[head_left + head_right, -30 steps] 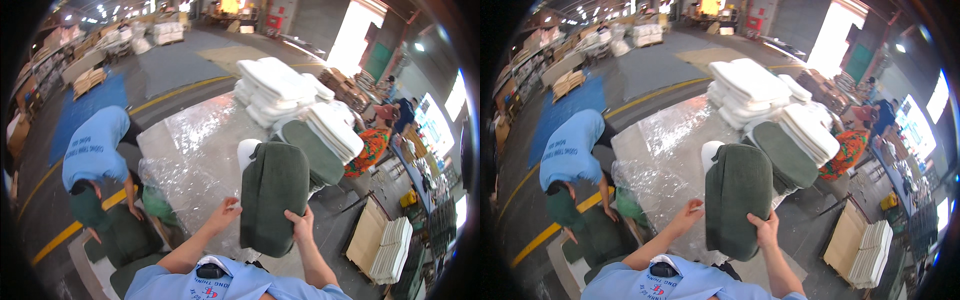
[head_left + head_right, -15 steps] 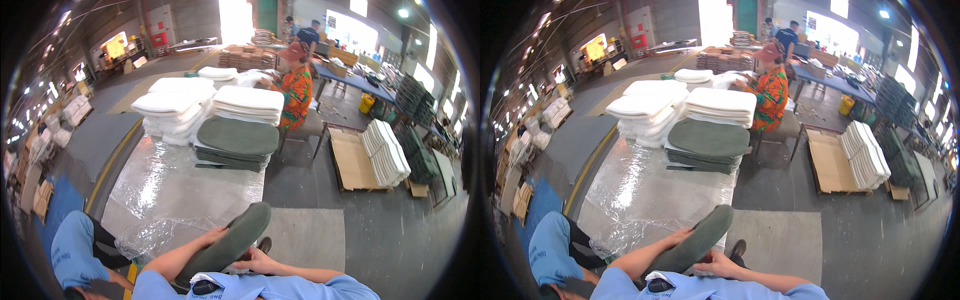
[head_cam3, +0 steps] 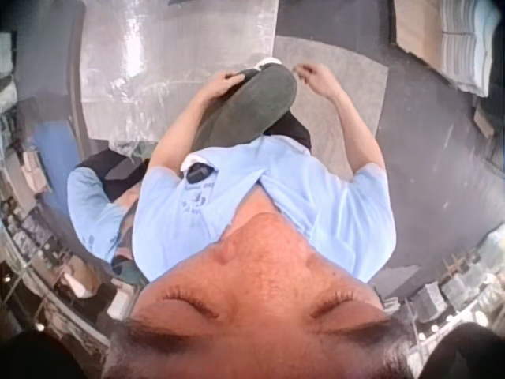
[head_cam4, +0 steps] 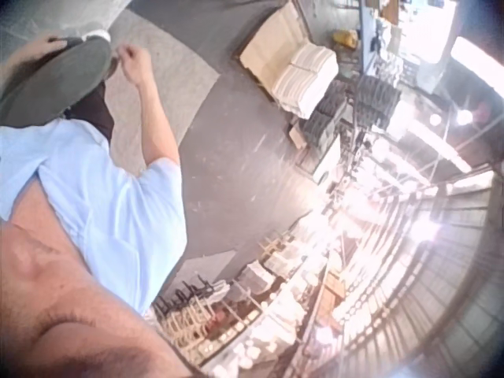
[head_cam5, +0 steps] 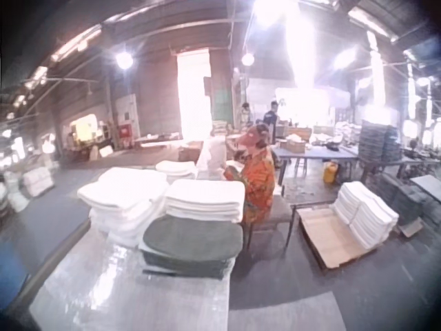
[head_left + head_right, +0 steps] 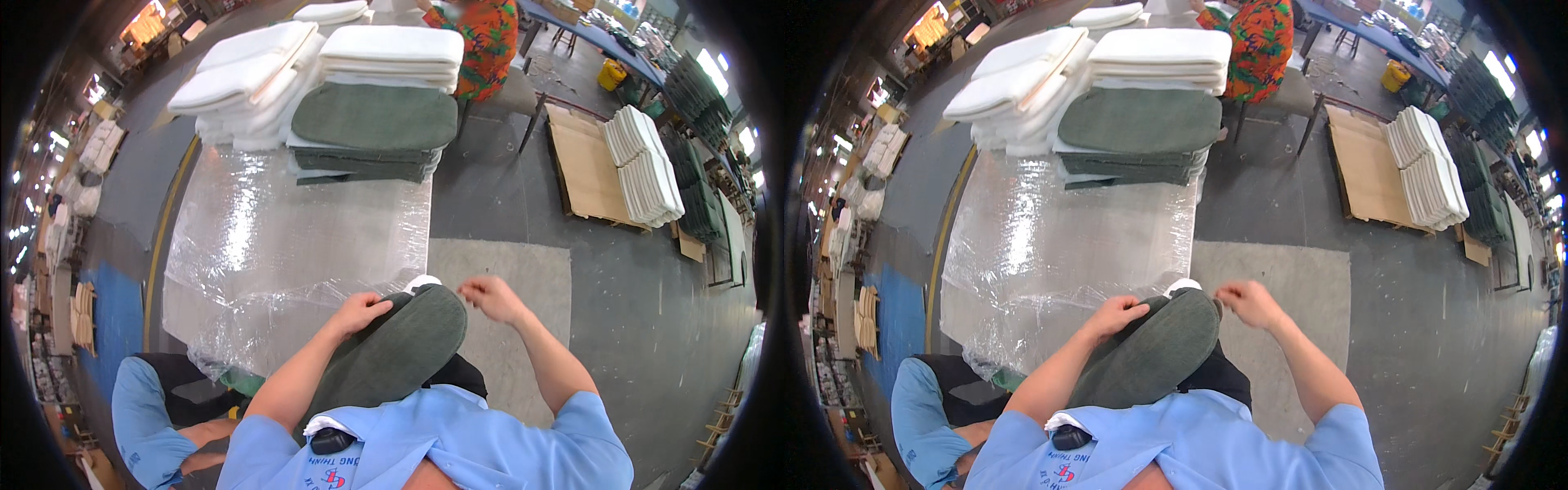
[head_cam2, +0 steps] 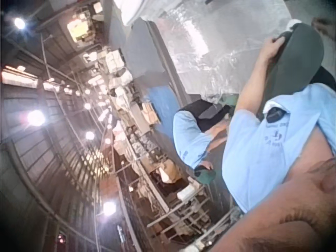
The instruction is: The person repeatedly picks up white foam inserts and green fabric covers, inserts the foam into the covers by hand, and places the finished cushions onto a stack on the table. The process is repeated for multiple units.
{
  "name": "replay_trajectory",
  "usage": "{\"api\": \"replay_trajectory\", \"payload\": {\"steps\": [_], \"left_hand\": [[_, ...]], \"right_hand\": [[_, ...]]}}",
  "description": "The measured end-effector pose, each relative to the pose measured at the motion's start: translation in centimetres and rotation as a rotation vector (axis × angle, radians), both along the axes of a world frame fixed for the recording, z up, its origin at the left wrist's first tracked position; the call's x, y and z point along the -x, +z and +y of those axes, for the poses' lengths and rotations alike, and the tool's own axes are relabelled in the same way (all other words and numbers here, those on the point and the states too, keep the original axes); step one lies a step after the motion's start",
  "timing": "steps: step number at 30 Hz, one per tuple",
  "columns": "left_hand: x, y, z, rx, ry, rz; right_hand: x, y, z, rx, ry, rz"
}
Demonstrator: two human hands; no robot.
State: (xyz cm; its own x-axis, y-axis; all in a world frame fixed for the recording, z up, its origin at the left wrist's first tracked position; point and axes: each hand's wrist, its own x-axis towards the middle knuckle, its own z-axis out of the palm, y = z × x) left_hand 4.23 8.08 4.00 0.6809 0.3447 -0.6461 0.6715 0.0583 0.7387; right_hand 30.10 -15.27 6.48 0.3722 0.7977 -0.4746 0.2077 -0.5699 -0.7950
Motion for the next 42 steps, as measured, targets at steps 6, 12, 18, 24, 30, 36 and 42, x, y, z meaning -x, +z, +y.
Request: {"api": "replay_trajectory", "payload": {"steps": [6, 12, 18, 24, 30, 36, 42], "left_hand": [[-1.9, 0.0, -2.4, -0.05, -0.014, -0.108], [-1.8, 0.5, -4.7, -0.779, -0.075, -0.18], [-2.2, -0.5, -5.6, -0.692, -0.016, -0.203], [-2.0, -2.7, -4.1, -0.327, 0.02, -0.122], [-2.9, -5.1, -4.3, -0.181, 0.055, -0.297], [-2.1, -5.9, -3.5, -0.165, 0.073, -0.333], [-2.2, -5.7, -3.6, -0.349, 0.023, -0.173]], "right_hand": [[-1.5, 0.0, 9.7, -0.079, 0.431, 0.006], [-1.8, -2.0, 15.1, 0.069, 0.916, 0.066], [-1.4, -2.9, 16.1, -0.011, 1.075, -0.101], [-0.8, -8.4, 13.8, -0.207, 0.692, -0.084], [-0.1, -9.1, 7.5, -0.386, -0.023, 0.175], [8.7, -13.4, 3.3, -0.384, -0.786, 0.669], [13.8, -17.6, 5.0, -0.751, -1.013, 1.073]]}}
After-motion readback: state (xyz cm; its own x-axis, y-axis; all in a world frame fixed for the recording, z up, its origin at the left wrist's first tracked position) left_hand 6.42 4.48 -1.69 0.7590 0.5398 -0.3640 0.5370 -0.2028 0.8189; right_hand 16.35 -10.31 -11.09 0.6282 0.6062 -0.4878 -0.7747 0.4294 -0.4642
